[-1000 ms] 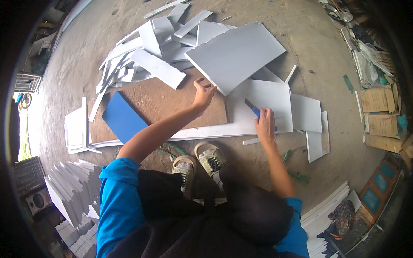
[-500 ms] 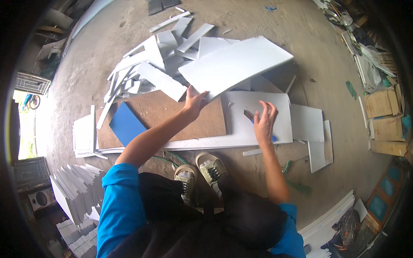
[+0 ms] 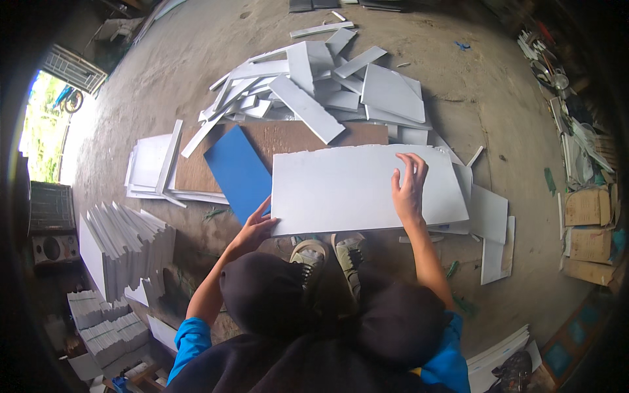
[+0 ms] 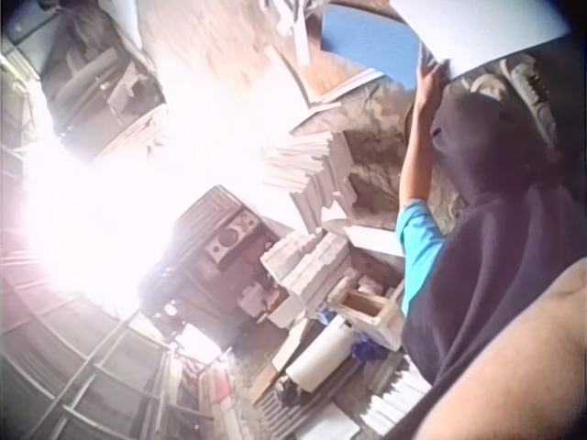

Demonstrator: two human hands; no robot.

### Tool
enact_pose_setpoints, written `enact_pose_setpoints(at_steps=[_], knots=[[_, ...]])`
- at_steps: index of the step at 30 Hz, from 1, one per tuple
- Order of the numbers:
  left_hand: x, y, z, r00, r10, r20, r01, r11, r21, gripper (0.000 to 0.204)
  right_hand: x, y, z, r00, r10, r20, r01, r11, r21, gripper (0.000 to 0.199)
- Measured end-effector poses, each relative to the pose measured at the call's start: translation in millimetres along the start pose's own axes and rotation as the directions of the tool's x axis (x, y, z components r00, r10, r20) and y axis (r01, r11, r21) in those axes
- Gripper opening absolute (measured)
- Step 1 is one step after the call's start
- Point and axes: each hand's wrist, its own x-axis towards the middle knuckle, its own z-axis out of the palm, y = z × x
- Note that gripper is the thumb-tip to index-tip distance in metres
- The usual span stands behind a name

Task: The person sits on the floor and uses a utility knife to cut white foam sheets to size, using a blue rectangular board as a template. They repeatedly align the blue board on the white sheets, trace the edges with the knife, and separate the cut pieces.

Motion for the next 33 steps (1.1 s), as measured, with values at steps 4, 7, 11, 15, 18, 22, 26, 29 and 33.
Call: enact_pose_setpoints(at_steps=[4, 7, 11, 15, 18, 22, 26, 29, 33], knots=[[31, -22, -38, 0.996, 0.049, -0.07, -0.051, 0.998, -0.034, 0.066, -4, -9, 30, 0.981, -0.072, 0.178, 0.076, 0.997, -0.013, 0.033], [61, -8, -29, 0.991, 0.058, -0.123, -0.06, 0.998, -0.009, 0.067, -3, -8, 48, 0.951, -0.098, 0.293, 0.111, 0.993, -0.028, 0.038], [97, 7, -36, 0.968, 0.159, -0.195, -0.112, 0.966, 0.231, 0.069, 6, -1, 77, 0.909, -0.097, 0.406, 0.131, 0.99, -0.057, 0.045], [114, 12, -51, 0.881, 0.415, -0.226, -0.145, 0.692, 0.707, 0.063, 8, -5, 107, 0.878, -0.139, 0.458, 0.17, 0.985, -0.027, 0.051], [113, 12, -36, 0.788, 0.558, -0.261, -0.058, 0.489, 0.87, 0.055, 1, -2, 121, 0.876, -0.125, 0.466, 0.211, 0.968, -0.138, 0.054], [74, 14, -21, 0.632, 0.753, -0.186, -0.05, 0.279, 0.959, 0.048, -2, 2, 125, 0.893, -0.124, 0.432, 0.198, 0.972, -0.13, 0.055], [35, -16, -47, 0.332, 0.663, -0.671, 0.427, 0.529, 0.733, 0.06, -5, -6, 128, 0.908, -0.156, 0.39, 0.22, 0.967, -0.126, 0.055], [25, -65, -81, 0.243, 0.57, -0.785, 0.153, 0.777, 0.611, 0.064, -9, -25, 136, 0.901, -0.197, 0.387, 0.241, 0.968, -0.07, 0.054], [23, -70, -83, 0.422, 0.259, -0.869, -0.078, 0.965, 0.249, 0.058, -21, -41, 147, 0.86, -0.242, 0.449, 0.272, 0.962, -0.002, 0.053]])
